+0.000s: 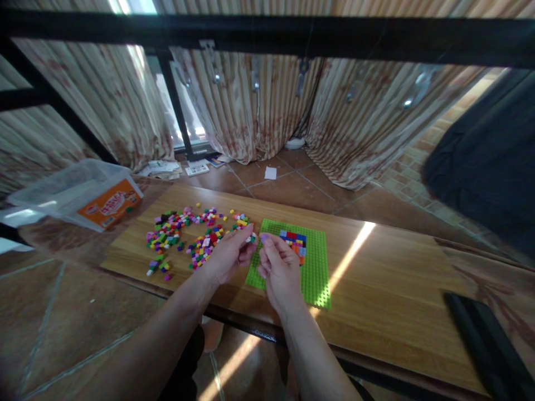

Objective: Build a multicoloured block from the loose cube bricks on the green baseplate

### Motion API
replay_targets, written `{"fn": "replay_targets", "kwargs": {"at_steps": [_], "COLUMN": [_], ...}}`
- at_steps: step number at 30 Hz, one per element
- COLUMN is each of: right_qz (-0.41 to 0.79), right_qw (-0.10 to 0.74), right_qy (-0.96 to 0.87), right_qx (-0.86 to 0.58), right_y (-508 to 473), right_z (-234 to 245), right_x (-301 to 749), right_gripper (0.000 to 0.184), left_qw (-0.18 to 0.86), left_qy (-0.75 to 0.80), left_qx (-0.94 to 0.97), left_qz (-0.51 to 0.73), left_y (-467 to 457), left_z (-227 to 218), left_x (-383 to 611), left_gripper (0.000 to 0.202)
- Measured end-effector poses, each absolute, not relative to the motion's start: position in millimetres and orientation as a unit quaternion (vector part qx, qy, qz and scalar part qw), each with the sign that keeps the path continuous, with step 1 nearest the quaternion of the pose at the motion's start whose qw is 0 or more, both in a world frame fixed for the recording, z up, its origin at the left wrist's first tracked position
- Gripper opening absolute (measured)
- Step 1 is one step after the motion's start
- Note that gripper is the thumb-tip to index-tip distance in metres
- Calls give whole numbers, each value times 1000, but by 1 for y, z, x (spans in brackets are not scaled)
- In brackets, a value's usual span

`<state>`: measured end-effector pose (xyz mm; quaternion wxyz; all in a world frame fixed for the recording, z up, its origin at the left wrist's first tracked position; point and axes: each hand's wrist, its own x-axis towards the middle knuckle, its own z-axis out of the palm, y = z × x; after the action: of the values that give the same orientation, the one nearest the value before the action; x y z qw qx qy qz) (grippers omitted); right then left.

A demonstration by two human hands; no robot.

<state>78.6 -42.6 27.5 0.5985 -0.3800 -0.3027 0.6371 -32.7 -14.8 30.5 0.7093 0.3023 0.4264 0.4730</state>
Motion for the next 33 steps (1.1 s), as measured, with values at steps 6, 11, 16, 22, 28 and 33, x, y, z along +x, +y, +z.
{"fn": "replay_targets", "kwargs": {"at_steps": [6,11,16,22,28,33], "right_qz": [666,691,704,701,714,716], "right_qw": [586,571,557,551,550,540], "right_qy": [-279,-254,-252,-256,-218,-225], "right_qx": [-369,-364,-362,-373,-374,-382], "right_y": [-38,-37,-37,-37,-37,-36], "right_z": [31,33,31,26,24,22], "right_x": [101,107,105,104,98,96], "right_gripper": [19,19,18,20,25,26], "left_qw": [577,307,184,159,217,411], "left_qy": [516,686,718,725,662,477], "left_qx": [383,530,610,622,605,623], "left_qz": [504,391,281,249,386,465], "left_y": [5,21,24,24,19,0], "left_z": [25,16,14,15,18,31], "left_x": [-72,-105,-113,-114,-96,-59], "left_gripper": [33,27,17,19,17,19]}}
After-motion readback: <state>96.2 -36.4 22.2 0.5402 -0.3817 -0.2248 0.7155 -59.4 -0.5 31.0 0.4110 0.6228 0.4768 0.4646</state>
